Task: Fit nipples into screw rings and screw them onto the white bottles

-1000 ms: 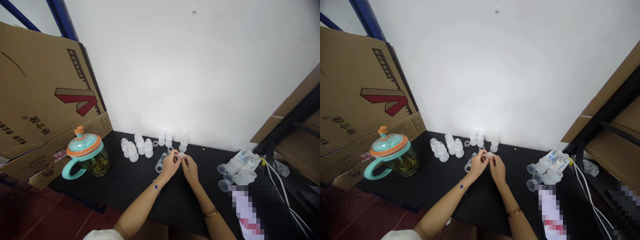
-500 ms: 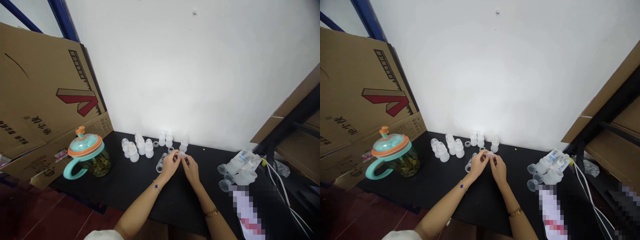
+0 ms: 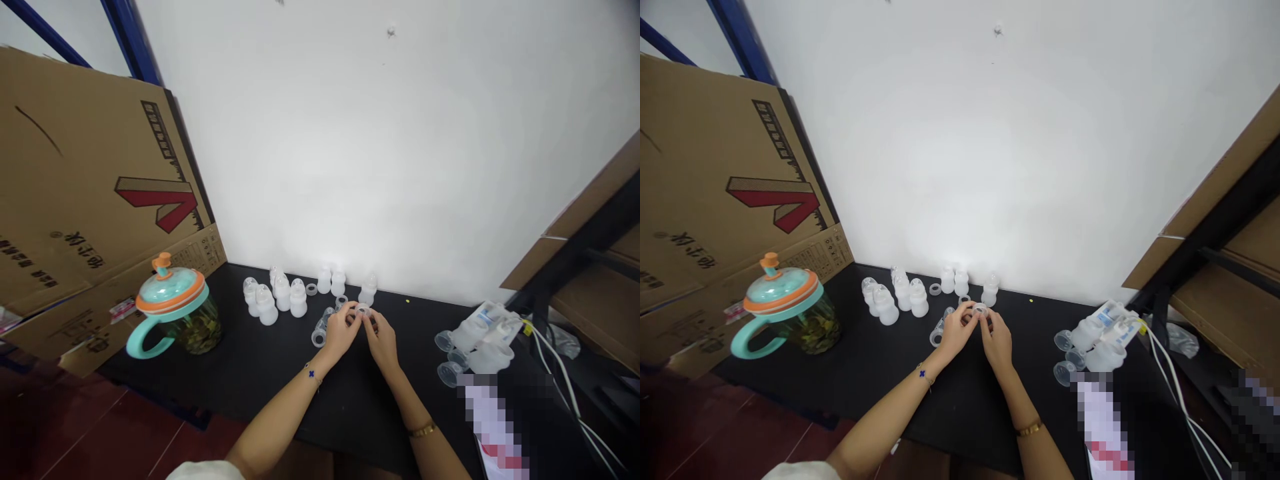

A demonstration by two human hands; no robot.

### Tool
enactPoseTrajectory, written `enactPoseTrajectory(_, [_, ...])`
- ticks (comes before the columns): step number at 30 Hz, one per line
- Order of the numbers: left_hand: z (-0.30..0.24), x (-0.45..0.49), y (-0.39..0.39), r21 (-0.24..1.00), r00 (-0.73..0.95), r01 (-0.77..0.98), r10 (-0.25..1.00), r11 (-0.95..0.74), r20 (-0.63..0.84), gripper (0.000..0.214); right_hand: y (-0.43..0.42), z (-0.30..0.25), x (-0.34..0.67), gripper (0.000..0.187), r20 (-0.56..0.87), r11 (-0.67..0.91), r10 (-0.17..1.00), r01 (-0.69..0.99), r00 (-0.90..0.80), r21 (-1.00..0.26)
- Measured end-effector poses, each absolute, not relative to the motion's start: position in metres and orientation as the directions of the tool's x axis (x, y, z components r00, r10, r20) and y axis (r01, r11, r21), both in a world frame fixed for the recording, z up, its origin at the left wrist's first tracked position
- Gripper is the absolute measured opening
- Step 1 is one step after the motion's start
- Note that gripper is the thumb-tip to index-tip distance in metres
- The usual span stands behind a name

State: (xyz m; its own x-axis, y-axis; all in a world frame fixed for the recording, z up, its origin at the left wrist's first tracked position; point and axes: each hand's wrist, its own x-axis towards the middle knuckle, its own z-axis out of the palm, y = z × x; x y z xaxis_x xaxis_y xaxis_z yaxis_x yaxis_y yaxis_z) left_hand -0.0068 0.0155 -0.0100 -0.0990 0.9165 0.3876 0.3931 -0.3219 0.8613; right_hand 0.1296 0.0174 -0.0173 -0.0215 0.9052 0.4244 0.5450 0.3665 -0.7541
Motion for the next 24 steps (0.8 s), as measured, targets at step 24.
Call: enactPoseTrajectory(24, [-0.0118, -0.0077, 0.0175, 0.821, -0.068, 0.483, 0.921, -0.306, 0.384, 0.019, 0.0170, -0.0170, 0.1285, 0.044, 0.438, 0.367, 0.899, 0.578, -0.019, -0.729])
